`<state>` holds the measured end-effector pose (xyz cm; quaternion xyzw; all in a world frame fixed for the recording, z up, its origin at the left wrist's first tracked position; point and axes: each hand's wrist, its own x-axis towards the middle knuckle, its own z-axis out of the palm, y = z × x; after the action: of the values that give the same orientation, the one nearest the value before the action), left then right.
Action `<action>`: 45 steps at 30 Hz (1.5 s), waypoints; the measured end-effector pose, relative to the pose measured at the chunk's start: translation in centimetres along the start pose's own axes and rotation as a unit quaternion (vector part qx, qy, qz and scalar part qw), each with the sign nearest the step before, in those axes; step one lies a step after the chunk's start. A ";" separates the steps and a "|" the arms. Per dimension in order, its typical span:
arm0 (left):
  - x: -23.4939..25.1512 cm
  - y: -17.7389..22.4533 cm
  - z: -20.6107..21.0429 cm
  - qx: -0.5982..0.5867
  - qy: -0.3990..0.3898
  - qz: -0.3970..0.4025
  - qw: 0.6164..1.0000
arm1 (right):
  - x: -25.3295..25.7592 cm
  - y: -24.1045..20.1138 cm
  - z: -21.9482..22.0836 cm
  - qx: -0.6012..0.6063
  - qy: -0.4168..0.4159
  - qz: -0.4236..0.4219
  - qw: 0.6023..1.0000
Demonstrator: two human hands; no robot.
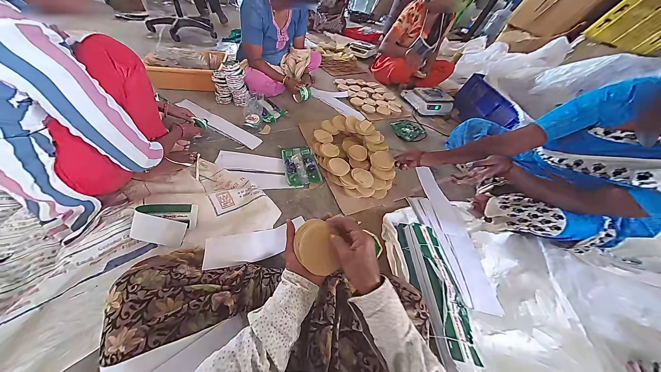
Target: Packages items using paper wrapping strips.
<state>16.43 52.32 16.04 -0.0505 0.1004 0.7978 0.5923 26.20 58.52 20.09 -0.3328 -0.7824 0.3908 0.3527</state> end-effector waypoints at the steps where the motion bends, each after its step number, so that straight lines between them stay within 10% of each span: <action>1: 0.1 -0.1 -0.3 -0.014 -0.013 -0.014 1.000 | -0.3 0.8 0.9 -0.064 0.002 -0.024 0.998; 8: 2.4 -0.7 -2.1 0.167 0.085 0.049 0.981 | 0.1 3.1 2.4 -0.069 -0.065 0.006 0.995; 14: 6.0 0.0 -8.6 0.517 -0.052 0.173 0.837 | 2.7 6.3 1.6 -0.101 -0.204 0.197 0.954; 20: 5.5 -0.8 -11.4 0.612 0.071 0.056 0.786 | 0.8 11.9 4.3 -0.228 -0.299 0.162 0.912; 24: 5.4 -0.1 -10.8 0.636 0.025 0.079 0.767 | 0.1 13.2 4.6 -0.210 -0.198 0.020 0.957; 29: 1.0 9.5 -8.6 0.809 0.092 0.280 0.509 | 0.5 15.6 4.4 -0.050 -0.169 0.084 0.981; 32: -3.5 17.6 -9.9 0.892 0.213 0.187 0.352 | 1.1 15.2 4.1 -0.102 -0.214 0.102 0.966; 37: -7.0 23.0 -13.5 0.828 0.326 0.052 0.453 | 1.7 14.9 5.1 -0.148 -0.292 0.110 0.938; 45: -2.3 19.6 -8.3 0.733 0.317 0.194 0.569 | 1.4 15.6 4.5 -0.088 -0.254 0.099 0.958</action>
<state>-1.95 42.90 10.35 0.1724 0.8396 0.4798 0.1875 25.63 65.26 5.30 -0.3278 -0.8409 0.4247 0.0711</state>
